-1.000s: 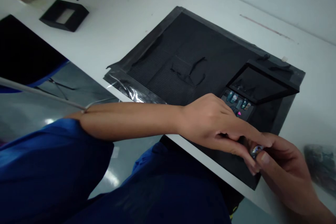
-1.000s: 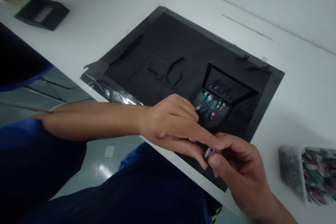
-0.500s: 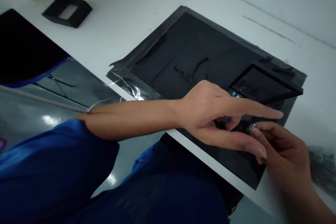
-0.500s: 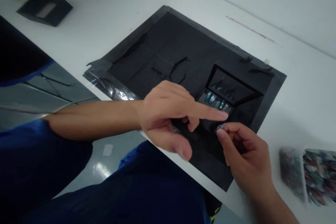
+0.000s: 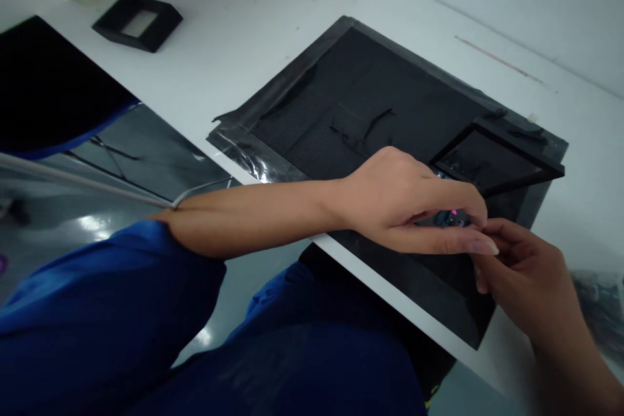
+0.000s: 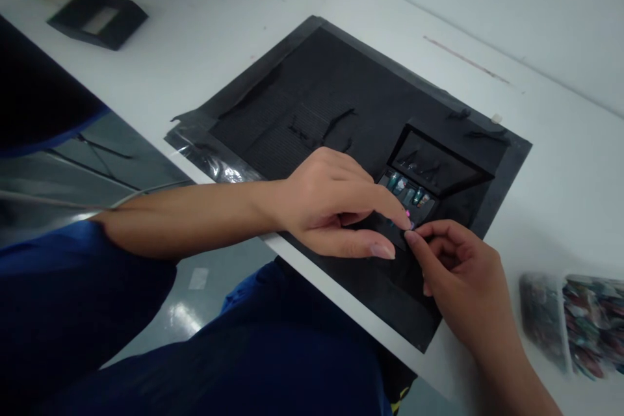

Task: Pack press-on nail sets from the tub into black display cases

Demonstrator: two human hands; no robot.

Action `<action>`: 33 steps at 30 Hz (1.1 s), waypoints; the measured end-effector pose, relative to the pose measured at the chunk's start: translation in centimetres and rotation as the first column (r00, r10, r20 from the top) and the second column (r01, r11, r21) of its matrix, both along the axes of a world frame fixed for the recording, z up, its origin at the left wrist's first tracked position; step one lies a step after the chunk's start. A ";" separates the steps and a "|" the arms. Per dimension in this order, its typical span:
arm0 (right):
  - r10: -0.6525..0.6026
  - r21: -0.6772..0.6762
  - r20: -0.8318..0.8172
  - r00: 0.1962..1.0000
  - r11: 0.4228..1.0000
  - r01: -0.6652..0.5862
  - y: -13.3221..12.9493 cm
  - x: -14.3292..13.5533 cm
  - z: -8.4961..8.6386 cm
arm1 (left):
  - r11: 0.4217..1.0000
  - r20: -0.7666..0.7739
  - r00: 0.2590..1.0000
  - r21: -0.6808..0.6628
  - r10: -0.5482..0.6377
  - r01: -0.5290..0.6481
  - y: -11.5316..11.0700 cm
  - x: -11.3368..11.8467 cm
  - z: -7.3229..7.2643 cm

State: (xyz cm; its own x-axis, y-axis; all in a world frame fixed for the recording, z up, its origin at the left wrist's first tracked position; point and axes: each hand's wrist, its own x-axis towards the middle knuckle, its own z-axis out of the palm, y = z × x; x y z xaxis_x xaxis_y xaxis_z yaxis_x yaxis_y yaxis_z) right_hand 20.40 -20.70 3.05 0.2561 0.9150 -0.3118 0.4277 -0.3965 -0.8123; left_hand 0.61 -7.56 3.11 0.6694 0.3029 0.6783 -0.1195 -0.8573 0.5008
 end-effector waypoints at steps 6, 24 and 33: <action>-0.045 0.002 -0.079 0.996 0.999 0.045 0.1 0.0 0.0 | 1.000 -0.044 0.999 0.008 0.030 -0.030 0.1 -0.1 0.0; -0.105 0.146 0.464 0.880 0.988 0.041 -0.9 -0.5 -0.3 | 1.000 -0.135 0.991 0.015 0.011 -0.009 0.8 -0.5 0.0; -0.074 0.238 0.570 0.818 0.968 -0.078 -0.8 -0.9 -0.4 | 0.999 -0.061 0.998 0.036 0.002 0.000 0.6 -0.5 0.0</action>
State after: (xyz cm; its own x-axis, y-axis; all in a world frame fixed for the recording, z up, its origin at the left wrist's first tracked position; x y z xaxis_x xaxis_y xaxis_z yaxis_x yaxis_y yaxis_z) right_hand 19.52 -21.54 2.70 0.3160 0.9413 0.1186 0.8435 -0.2215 -0.4894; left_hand 0.08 -6.94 3.14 0.7092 0.2797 0.6471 -0.0887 -0.8752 0.4755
